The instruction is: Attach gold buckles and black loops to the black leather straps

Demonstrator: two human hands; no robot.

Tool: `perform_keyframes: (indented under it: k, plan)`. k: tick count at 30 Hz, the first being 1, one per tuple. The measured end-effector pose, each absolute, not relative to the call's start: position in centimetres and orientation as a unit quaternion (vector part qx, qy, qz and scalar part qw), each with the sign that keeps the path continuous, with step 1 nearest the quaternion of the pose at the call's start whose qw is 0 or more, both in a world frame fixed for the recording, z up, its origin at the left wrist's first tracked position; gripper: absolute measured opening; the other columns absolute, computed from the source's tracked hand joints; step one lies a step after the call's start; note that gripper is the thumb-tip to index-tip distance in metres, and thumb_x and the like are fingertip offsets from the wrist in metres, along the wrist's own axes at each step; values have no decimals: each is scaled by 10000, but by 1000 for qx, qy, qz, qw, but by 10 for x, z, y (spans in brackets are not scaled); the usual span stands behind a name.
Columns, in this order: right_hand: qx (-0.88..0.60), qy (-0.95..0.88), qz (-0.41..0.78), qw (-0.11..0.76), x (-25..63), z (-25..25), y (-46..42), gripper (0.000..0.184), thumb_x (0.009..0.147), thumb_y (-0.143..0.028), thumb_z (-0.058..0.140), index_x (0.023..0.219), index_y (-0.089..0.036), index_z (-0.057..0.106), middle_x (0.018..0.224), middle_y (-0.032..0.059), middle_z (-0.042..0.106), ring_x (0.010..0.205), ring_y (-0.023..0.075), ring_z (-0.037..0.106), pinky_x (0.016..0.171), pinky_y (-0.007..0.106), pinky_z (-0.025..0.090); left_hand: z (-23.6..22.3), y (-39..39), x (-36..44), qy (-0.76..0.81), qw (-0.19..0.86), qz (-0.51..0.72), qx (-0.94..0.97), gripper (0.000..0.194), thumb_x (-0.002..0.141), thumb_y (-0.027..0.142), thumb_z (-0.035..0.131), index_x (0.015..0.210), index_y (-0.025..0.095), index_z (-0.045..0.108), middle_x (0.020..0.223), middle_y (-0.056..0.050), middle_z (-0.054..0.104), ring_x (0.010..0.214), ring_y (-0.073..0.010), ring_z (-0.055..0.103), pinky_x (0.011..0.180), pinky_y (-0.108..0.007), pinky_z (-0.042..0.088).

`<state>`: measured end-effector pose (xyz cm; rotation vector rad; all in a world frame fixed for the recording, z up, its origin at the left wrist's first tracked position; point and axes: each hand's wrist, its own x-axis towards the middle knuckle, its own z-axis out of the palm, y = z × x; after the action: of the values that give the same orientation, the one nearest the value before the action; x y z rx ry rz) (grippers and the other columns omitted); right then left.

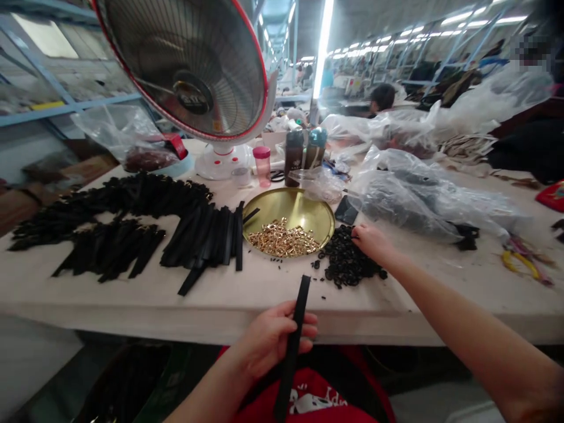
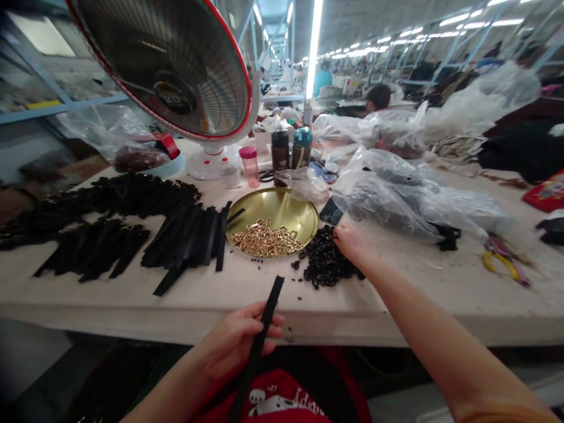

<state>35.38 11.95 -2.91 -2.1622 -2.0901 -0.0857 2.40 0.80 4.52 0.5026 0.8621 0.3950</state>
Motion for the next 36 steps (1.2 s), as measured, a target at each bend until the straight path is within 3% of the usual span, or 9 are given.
perform_keyframes:
  k: [9, 13, 17, 21, 25, 28, 30, 34, 36]
  plan:
    - [-736, -675, -34, 37, 361, -27, 110, 257, 780, -234, 511, 997, -131, 601, 939, 117, 596, 793, 216, 560, 689, 305, 402, 44, 2, 14, 360, 885, 210, 207, 370, 652, -24, 469, 986, 105, 561, 1037, -111, 562, 874, -170, 579, 714, -275, 493]
    - [-729, -684, -6, 12, 364, -32, 118, 219, 774, -230, 513, 937, -163, 644, 861, 95, 616, 742, 212, 568, 665, 299, 408, 42, 2, 10, 342, 890, 241, 180, 411, 619, -71, 430, 972, 100, 554, 1058, -113, 554, 941, -191, 564, 757, -299, 482]
    - [-731, -683, 10, 7, 365, -33, 122, 220, 785, -231, 499, 920, -148, 650, 863, 135, 603, 754, 249, 559, 670, 339, 400, 38, 5, 10, 329, 894, 273, 132, 399, 619, -91, 401, 944, 87, 546, 1060, -116, 558, 931, -184, 568, 785, -320, 470]
    - [-735, -677, 29, 14, 369, -33, 120, 240, 810, -265, 465, 914, -153, 650, 861, 149, 589, 739, 259, 541, 683, 370, 383, 29, 10, 11, 348, 889, 291, 65, 309, 719, -22, 420, 978, 109, 526, 894, -86, 602, 816, -164, 600, 756, -330, 480]
    - [-731, -668, 40, 132, 374, -25, 113, 225, 819, -278, 446, 808, -179, 647, 796, 133, 593, 834, 277, 509, 749, 384, 353, 21, 17, 12, 390, 868, 304, 47, 278, 819, 99, 443, 1089, 141, 497, 658, -10, 553, 647, -122, 588, 727, -340, 491]
    - [-737, -636, 37, 227, 370, -7, 101, 213, 820, -308, 454, 775, -198, 631, 736, 113, 599, 868, 279, 502, 777, 393, 333, 20, 22, 13, 411, 858, 307, 38, 258, 860, 274, 429, 1040, 114, 522, 671, -24, 544, 630, -128, 572, 704, -348, 495]
    - [-756, -581, 73, 292, 356, 8, 87, 214, 815, -374, 472, 813, -218, 618, 687, 80, 601, 781, 249, 531, 745, 381, 351, 20, 24, 13, 420, 853, 307, 29, 307, 866, 346, 402, 1006, 107, 533, 702, -40, 547, 638, -134, 567, 689, -339, 493]
    - [-704, -470, 334, 415, 298, 23, 43, 274, 736, -501, 561, 828, -245, 596, 757, 27, 621, 626, 151, 564, 658, 318, 426, 22, 24, 16, 408, 856, 315, 51, 262, 864, 268, 408, 1016, 104, 545, 648, -11, 503, 568, -96, 513, 676, -296, 477]
    - [-633, -443, 470, 426, 263, 20, 18, 319, 700, -507, 604, 864, -233, 605, 806, 20, 624, 619, 124, 566, 650, 297, 456, 24, 21, 15, 406, 838, 346, 113, 244, 839, 212, 450, 1039, 109, 547, 640, 5, 487, 575, -83, 500, 712, -290, 466]
